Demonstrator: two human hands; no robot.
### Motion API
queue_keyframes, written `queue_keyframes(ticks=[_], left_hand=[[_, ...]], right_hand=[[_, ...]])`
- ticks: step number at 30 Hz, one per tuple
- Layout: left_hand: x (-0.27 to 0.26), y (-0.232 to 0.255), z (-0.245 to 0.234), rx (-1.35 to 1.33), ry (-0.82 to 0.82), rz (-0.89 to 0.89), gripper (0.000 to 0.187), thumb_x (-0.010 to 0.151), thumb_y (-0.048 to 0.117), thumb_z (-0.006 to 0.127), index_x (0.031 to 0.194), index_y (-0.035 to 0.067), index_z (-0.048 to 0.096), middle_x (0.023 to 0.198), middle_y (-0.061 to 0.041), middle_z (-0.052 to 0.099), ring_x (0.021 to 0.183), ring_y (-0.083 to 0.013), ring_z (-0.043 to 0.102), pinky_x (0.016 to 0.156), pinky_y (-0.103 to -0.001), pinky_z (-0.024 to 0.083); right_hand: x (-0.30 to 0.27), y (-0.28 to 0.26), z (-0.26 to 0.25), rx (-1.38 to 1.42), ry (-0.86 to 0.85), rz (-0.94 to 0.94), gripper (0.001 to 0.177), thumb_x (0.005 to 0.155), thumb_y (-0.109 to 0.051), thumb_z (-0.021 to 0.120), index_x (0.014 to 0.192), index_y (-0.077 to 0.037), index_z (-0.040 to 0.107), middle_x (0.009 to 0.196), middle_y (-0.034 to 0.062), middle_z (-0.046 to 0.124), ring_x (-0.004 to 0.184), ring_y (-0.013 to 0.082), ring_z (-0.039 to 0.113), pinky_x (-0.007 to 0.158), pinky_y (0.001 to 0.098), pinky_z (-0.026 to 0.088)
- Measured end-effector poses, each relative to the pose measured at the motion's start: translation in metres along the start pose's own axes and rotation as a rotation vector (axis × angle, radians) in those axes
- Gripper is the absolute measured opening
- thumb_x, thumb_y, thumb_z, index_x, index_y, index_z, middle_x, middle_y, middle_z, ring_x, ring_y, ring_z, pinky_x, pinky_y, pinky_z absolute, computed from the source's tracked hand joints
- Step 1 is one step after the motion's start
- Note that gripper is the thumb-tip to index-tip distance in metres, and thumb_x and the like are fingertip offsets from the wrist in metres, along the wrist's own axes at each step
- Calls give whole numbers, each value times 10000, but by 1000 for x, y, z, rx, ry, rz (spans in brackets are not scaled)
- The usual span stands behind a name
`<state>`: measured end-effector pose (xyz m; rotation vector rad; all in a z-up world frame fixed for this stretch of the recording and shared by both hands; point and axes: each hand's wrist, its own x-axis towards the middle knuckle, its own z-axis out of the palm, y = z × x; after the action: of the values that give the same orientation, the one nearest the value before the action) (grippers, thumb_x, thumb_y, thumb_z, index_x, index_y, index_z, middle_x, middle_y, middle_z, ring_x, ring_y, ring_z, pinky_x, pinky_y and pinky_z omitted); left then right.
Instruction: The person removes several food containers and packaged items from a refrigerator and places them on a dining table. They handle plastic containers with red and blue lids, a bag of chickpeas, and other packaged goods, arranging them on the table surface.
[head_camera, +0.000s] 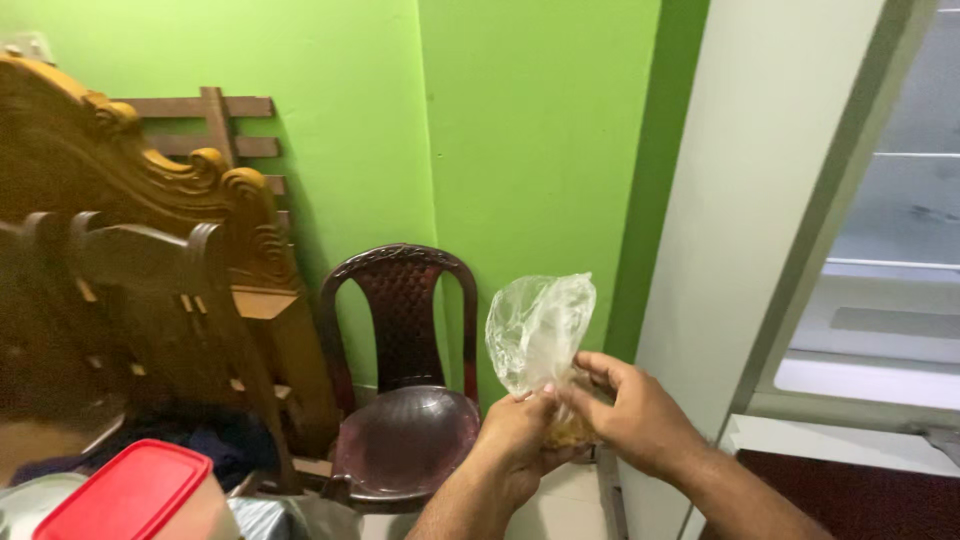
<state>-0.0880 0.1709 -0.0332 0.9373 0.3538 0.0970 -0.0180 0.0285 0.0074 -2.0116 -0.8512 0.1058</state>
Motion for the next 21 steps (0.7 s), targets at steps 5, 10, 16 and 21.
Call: queue_keyframes(ticks=[5,10,16,21], left_hand=[[-28,10,-36,-66,-41,55,396,914,338,705,1221,93,657,1152,-134,690,975,-284,734,853,-482,650],[-76,23,-56,-93,21,73,438,914,452,631,1260,184,661,1162,-77,720,1017,-304,735,892,-521,608],[-108,32,-81,-51,158,93,602,946,497,392,1283,84,670,1182,-165,732,994,-338,739,893,-499,587],[-136,21,-97,-215,356,219,570,940,405,400,1284,23,645,1173,-182,736,1017,-330,737,946,-510,595]], right_hand=[[10,-26,22,-20,-192,25,492,845,-270,742,1306,-102,695,1190,80,780,1076,173,777,967,328,595],[30,-42,44,-107,-311,-16,424,827,-315,825,1195,-110,772,1111,65,836,1012,152,790,953,312,594],[57,-44,80,267,-491,-75,357,808,-226,814,1076,9,809,1003,134,847,914,206,769,864,360,607],[71,-48,104,574,-711,49,332,849,-192,761,1054,69,761,943,165,813,892,236,774,851,402,645]])
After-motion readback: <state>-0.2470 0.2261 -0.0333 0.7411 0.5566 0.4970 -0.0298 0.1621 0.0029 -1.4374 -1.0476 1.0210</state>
